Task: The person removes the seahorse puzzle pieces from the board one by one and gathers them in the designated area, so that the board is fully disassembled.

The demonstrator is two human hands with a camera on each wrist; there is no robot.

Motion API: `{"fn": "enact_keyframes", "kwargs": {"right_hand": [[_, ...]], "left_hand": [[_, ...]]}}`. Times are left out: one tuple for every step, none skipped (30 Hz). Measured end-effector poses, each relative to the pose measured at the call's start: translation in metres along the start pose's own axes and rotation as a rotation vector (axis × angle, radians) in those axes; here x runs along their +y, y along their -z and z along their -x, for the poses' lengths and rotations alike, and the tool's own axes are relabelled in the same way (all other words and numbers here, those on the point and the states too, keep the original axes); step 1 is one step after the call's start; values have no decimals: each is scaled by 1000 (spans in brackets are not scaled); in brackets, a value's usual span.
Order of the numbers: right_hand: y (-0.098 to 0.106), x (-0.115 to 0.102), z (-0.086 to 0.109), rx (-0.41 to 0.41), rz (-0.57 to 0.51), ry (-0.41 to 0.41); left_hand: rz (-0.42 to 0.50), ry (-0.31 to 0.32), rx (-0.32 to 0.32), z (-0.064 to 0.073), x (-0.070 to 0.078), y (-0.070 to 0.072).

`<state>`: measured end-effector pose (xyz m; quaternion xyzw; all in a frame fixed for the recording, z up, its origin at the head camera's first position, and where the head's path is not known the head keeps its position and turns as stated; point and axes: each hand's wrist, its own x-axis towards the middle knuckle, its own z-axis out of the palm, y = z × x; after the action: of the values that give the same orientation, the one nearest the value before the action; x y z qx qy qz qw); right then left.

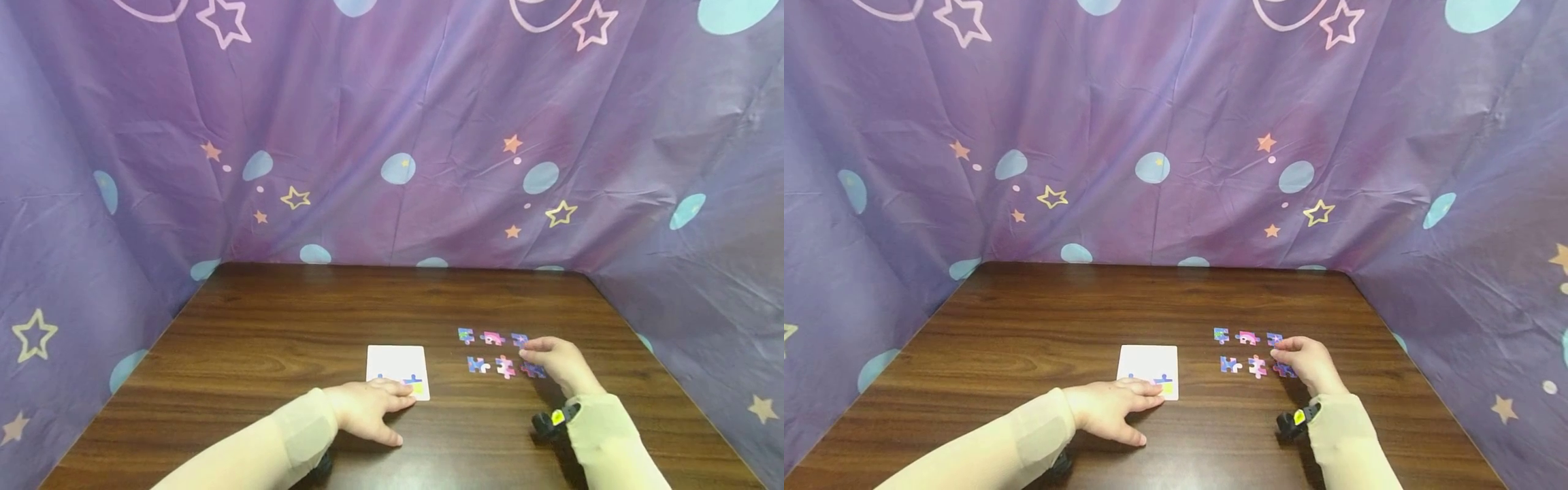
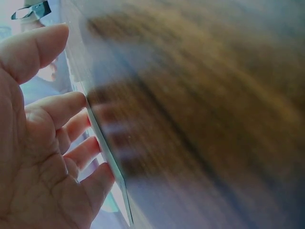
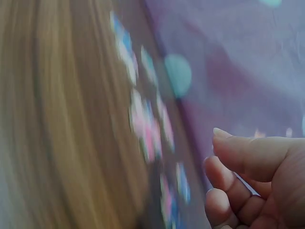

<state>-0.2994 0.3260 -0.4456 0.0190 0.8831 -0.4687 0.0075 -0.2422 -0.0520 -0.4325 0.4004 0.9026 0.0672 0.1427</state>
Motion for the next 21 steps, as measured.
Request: {"fn": "enact_keyframes", "kwargs": {"right_hand": [[-7,-6,-1,2,-21,9],[-14,-12,-1,-2,-44,17],[-22,-18,-2,-7,-67,24],[-30,-24,-2,-22,-98,33],[-39,-30,-2,-31,-96,45],[-49,-36,-1,-45,-96,53],[-59,-41,-1,-54,-83,66],[-69,-46,-1,-66,-62,83],[-79,-51,0,-81,-47,96],[-88,-55,1,-99,-35,112],[-98,-59,2,-107,-22,125],[-107,-63,3,-127,-32,137],[-115,-66,4,-141,-43,156],[-122,-69,5,-155,-56,172],[-128,-71,6,-173,-80,181],[-133,-73,8,-186,-94,201],[-138,-73,9,-198,-103,212],[-141,-74,10,-208,-106,223],[-144,-74,11,-217,-108,230],[-145,-74,12,-222,-102,234],[-147,-74,13,-226,-92,240]], "left_hand": [[2,1,0,0,0,0],[-2,0,1,0,0,0],[-3,0,1,0,0,0],[-4,1,1,0,0,0],[-3,1,0,0,0,0],[-3,2,0,0,0,0],[-2,3,-2,0,0,-1],[0,3,-3,0,0,0],[3,4,-5,0,0,-1],[3,4,-5,0,0,0],[3,4,-6,0,0,0],[2,3,-4,0,0,0],[0,3,-3,0,1,0],[-2,3,-1,0,1,0],[-2,2,0,0,1,0],[-4,1,2,0,1,0],[-3,1,2,0,1,0],[-2,0,4,0,1,-1],[-2,-2,4,0,1,-1],[0,-4,3,0,0,0],[0,-6,3,0,0,0]]}}
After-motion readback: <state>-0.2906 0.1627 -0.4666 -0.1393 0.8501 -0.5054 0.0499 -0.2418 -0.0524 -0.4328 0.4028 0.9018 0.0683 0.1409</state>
